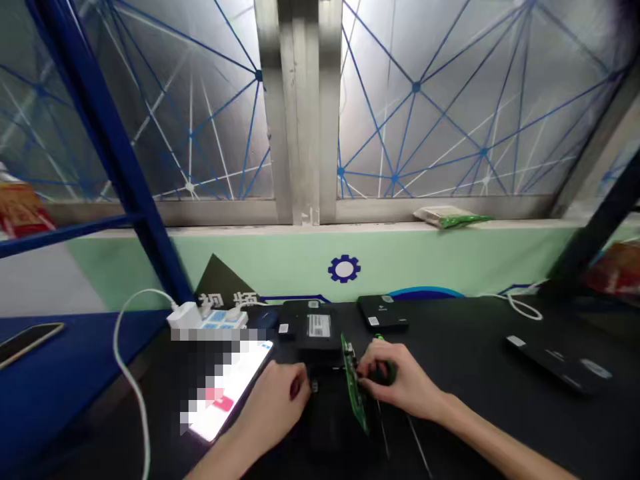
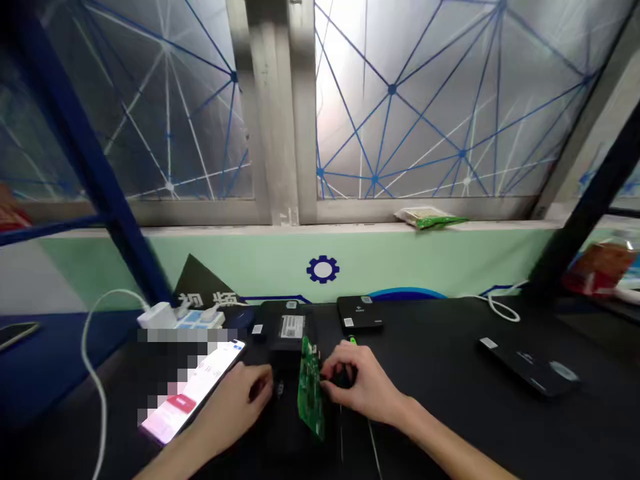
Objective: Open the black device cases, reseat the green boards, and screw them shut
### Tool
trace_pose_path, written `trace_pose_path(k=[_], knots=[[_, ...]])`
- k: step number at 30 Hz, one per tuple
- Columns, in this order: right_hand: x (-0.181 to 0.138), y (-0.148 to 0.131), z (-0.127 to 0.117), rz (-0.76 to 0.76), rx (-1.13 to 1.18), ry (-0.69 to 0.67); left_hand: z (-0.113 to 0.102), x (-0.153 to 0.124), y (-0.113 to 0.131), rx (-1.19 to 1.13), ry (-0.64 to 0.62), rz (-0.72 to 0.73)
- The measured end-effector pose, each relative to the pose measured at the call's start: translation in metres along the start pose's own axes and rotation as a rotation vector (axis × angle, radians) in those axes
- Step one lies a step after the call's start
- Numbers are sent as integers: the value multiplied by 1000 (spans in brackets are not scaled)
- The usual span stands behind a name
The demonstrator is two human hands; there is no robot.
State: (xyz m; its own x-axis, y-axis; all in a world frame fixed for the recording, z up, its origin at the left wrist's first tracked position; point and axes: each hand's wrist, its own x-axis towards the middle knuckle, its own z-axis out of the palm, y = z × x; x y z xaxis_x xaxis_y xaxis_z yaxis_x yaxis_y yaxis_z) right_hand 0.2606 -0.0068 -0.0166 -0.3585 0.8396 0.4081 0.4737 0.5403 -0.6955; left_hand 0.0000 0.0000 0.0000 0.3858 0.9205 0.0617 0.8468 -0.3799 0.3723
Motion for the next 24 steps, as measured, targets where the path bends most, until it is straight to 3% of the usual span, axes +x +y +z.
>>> trace_pose_path(k=[24], knots=[[-1, -6, 5, -42, -119, -45, 1, 0, -5, -30, 45, 69]])
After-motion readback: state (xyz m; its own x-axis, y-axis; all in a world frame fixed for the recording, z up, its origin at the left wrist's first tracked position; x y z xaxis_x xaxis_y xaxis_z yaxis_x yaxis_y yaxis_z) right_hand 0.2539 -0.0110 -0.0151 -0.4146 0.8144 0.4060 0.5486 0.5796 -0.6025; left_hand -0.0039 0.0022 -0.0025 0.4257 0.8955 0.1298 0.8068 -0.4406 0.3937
